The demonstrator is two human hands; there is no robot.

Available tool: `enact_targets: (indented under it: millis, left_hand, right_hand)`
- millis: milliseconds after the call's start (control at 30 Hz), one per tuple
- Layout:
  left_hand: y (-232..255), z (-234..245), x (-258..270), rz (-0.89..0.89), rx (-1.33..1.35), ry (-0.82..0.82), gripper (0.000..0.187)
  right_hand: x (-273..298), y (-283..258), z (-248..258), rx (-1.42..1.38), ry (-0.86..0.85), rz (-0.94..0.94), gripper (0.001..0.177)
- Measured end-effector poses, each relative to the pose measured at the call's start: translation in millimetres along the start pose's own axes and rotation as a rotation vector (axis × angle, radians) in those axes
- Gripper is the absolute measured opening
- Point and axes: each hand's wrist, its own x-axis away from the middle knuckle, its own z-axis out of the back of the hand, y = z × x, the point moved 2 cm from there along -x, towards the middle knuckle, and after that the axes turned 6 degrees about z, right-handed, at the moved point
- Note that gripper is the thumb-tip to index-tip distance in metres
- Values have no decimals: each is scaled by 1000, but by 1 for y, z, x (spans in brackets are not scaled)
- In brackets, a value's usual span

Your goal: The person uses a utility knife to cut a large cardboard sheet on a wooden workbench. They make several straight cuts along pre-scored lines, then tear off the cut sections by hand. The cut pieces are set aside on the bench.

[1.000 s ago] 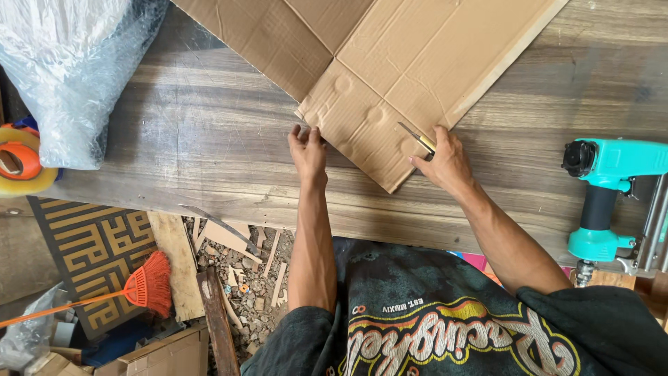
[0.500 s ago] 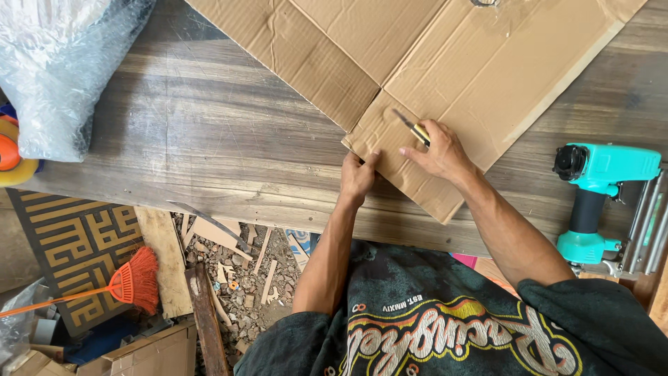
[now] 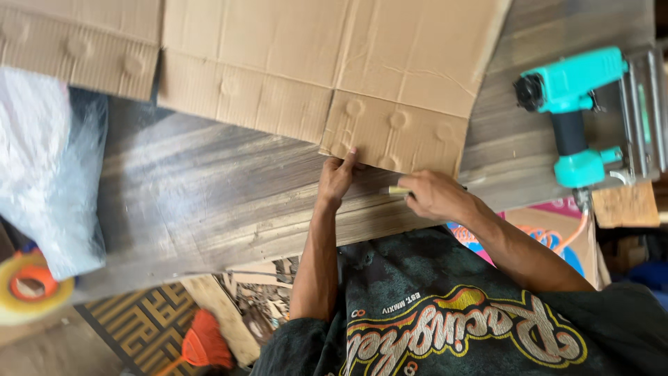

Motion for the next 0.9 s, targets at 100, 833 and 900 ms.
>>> enact_targets:
  millis: [100, 833, 900]
  left_hand:
    - [16, 3, 5, -54, -101, -47, 47]
    - [125, -2, 13, -1361, -1048, 412, 30]
    - [130, -11, -2, -1422, -1131, 312, 20]
  right_hand:
    - [15, -9, -22, 61, -111, -55, 19]
    - [-11, -31, 79, 682, 816, 9, 19]
    - [-14, -29, 89, 630, 785, 66, 20]
